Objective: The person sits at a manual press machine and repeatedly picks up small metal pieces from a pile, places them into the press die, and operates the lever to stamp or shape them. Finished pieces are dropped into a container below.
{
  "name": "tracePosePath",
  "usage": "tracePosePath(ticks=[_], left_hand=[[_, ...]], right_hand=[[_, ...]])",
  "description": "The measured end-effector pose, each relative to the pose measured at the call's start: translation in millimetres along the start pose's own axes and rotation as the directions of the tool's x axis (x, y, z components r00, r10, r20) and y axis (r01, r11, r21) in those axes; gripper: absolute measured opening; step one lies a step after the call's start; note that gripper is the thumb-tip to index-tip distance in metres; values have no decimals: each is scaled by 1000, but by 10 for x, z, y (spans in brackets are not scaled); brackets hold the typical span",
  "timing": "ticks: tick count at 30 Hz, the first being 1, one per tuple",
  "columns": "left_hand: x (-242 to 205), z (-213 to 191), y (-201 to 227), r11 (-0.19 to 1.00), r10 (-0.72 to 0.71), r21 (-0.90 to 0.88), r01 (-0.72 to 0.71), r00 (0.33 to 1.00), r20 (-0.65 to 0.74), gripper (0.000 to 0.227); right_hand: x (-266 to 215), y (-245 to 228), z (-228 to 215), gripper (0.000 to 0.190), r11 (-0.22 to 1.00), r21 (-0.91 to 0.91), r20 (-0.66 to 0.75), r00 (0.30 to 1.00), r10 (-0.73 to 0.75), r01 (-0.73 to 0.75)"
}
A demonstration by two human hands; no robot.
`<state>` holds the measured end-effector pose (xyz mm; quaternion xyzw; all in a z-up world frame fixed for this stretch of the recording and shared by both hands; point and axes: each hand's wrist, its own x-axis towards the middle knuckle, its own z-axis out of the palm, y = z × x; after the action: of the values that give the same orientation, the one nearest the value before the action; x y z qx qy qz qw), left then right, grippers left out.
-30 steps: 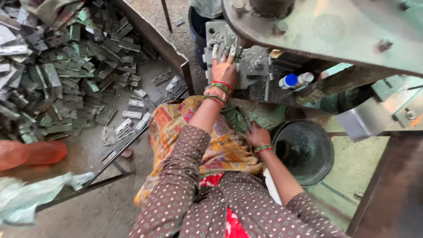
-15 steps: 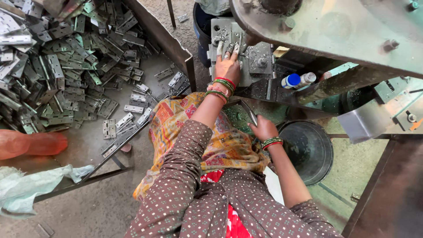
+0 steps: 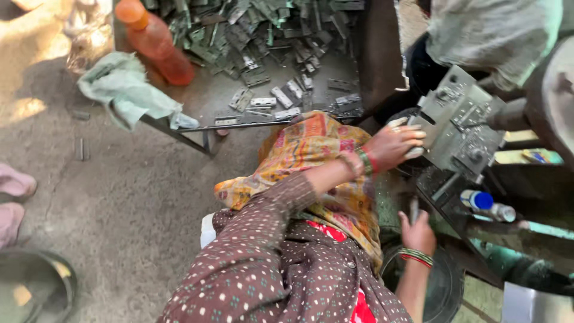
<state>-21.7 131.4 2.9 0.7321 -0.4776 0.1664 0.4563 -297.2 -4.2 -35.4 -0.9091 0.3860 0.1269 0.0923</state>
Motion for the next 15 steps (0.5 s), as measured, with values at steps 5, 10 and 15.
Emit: tracePosePath(ticks=[5, 10, 15], left_hand=[[-1065, -1051, -456, 859, -500, 89, 503, 864, -56, 33], [-2007, -1857, -1220, 576, -684, 434, 693, 699, -209, 53], [-2229, -2172, -1926, 372, -790, 477, 796, 541, -287, 70]], right_hand=[[171, -154, -448, 56, 985, -169, 41, 999, -26, 33], [239, -245, -493, 55, 979, -203, 99, 994, 37, -16], [264, -256, -548, 56, 974, -222, 136, 988, 77, -45]])
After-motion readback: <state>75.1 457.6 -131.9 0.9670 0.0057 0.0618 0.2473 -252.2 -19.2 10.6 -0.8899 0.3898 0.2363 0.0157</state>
